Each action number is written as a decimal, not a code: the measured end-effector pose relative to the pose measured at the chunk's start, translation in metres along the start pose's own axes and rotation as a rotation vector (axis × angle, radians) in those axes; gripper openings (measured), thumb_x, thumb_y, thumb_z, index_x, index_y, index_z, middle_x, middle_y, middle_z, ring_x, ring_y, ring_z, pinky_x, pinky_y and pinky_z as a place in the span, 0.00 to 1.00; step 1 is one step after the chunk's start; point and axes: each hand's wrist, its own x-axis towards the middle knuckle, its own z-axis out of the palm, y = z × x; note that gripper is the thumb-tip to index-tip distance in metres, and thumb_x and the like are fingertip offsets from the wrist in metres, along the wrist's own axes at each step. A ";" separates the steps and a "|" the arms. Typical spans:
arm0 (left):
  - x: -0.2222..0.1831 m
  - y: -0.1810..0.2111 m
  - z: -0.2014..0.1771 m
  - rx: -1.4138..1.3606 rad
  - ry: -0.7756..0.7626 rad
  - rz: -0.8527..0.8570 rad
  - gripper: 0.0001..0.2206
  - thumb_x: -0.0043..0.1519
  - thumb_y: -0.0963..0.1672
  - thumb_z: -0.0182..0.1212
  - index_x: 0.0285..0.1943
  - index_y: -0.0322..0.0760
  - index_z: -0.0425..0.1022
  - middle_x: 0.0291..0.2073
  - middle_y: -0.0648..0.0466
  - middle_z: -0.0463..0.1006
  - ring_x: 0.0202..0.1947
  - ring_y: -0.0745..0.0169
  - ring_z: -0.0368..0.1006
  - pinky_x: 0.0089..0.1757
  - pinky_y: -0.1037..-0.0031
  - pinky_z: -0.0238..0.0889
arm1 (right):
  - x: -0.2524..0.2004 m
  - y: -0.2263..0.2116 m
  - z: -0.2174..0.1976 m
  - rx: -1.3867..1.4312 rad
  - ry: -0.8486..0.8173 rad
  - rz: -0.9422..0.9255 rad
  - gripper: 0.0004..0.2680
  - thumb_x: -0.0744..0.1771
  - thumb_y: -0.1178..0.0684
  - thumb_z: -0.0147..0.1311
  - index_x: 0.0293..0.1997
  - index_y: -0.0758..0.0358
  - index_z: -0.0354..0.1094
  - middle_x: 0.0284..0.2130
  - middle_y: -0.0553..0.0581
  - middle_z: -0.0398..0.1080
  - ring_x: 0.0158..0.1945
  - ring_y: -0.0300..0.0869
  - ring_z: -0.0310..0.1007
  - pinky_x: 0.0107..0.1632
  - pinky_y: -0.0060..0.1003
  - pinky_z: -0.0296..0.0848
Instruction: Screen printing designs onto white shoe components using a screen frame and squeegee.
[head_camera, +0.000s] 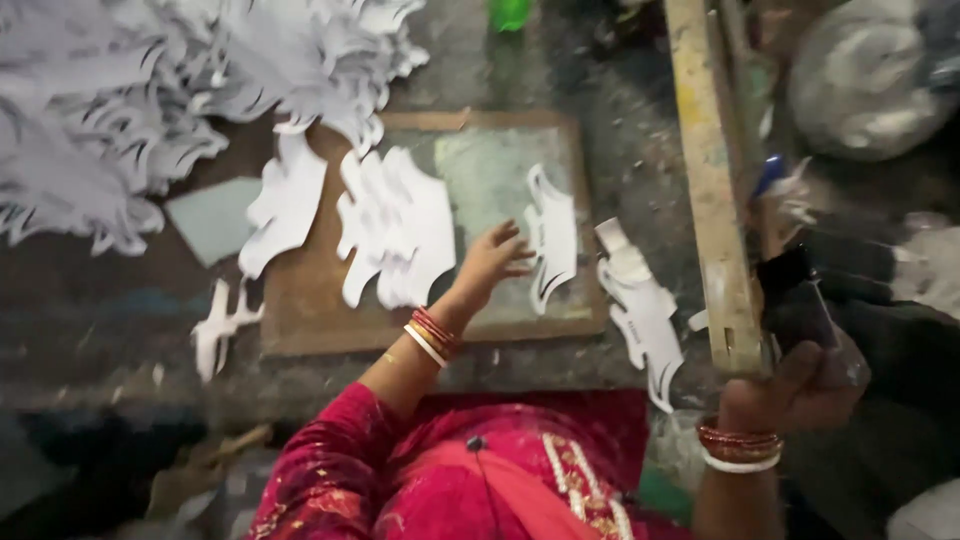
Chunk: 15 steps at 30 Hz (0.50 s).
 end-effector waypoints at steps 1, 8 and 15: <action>0.028 -0.005 -0.004 -0.245 0.018 -0.045 0.28 0.61 0.44 0.62 0.70 0.35 0.59 0.49 0.49 0.81 0.41 0.57 0.82 0.40 0.69 0.78 | -0.004 0.010 0.001 0.283 0.084 0.323 0.13 0.78 0.49 0.50 0.54 0.77 0.63 0.45 0.64 0.71 0.44 0.45 0.70 0.48 0.41 0.71; 0.123 -0.007 -0.032 0.359 0.139 0.004 0.13 0.61 0.45 0.63 0.45 0.28 0.82 0.29 0.47 0.83 0.28 0.60 0.79 0.34 0.71 0.73 | -0.005 0.036 -0.004 0.189 0.239 0.495 0.13 0.76 0.49 0.55 0.52 0.75 0.65 0.40 0.56 0.70 0.38 0.39 0.66 0.43 0.34 0.66; -0.010 0.082 -0.071 0.926 0.529 0.576 0.18 0.62 0.48 0.65 0.55 0.30 0.72 0.47 0.41 0.73 0.45 0.45 0.71 0.46 0.60 0.67 | 0.021 0.016 -0.009 0.086 0.190 0.461 0.11 0.76 0.50 0.51 0.46 0.73 0.67 0.38 0.55 0.67 0.40 0.37 0.64 0.44 0.33 0.63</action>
